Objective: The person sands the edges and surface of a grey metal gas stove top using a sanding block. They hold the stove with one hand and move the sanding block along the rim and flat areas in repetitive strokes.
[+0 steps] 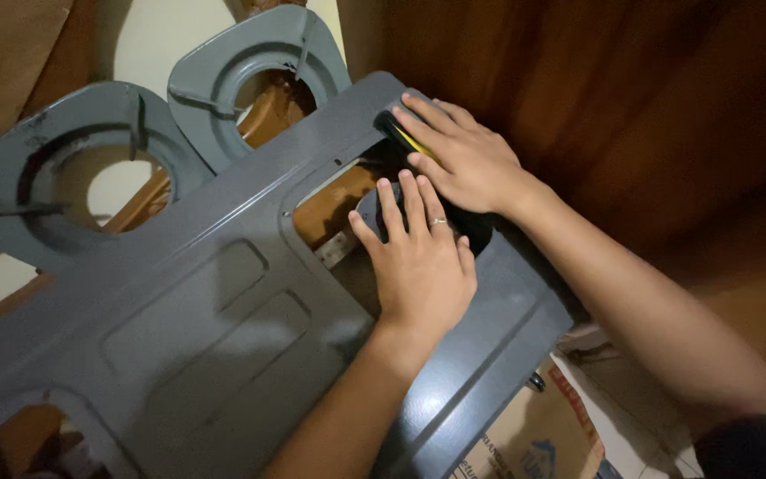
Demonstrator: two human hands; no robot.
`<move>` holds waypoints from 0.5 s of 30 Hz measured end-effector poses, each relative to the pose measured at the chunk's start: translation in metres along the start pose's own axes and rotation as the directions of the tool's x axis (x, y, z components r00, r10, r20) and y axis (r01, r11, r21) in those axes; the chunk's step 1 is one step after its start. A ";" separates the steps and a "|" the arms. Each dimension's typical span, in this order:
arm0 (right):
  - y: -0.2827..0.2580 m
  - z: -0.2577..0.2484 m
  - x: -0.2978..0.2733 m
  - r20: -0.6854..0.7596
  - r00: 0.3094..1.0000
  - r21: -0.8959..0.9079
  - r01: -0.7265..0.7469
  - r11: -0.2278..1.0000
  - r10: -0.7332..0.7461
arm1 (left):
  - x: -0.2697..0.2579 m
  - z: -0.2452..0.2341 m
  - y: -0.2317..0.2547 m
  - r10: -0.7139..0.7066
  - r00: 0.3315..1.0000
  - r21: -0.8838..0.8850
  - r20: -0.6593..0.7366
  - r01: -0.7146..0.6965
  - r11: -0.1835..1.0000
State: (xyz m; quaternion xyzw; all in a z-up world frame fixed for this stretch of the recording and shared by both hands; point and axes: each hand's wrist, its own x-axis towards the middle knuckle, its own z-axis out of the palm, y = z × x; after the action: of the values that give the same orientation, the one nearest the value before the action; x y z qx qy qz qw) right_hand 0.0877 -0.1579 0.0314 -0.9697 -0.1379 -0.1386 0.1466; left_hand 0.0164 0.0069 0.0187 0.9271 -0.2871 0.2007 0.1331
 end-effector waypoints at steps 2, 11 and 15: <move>0.003 0.003 0.014 0.005 1.000 -0.007 0.012 1.000 -0.012 | 0.001 -0.001 0.001 -0.004 1.000 0.007 0.022 0.004 1.000; 0.000 0.008 0.035 0.020 1.000 0.000 -0.022 1.000 0.022 | 0.003 -0.003 0.000 0.001 0.999 0.003 0.037 -0.001 1.000; -0.001 0.005 0.031 0.014 1.000 0.017 -0.025 1.000 0.025 | 0.003 -0.003 0.000 -0.009 0.999 -0.030 0.036 0.010 0.999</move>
State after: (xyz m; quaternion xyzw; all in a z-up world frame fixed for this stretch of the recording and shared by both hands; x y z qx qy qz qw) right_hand 0.1169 -0.1481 0.0363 -0.9710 -0.1280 -0.1288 0.1558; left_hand 0.0176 0.0064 0.0229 0.9298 -0.2880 0.1790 0.1431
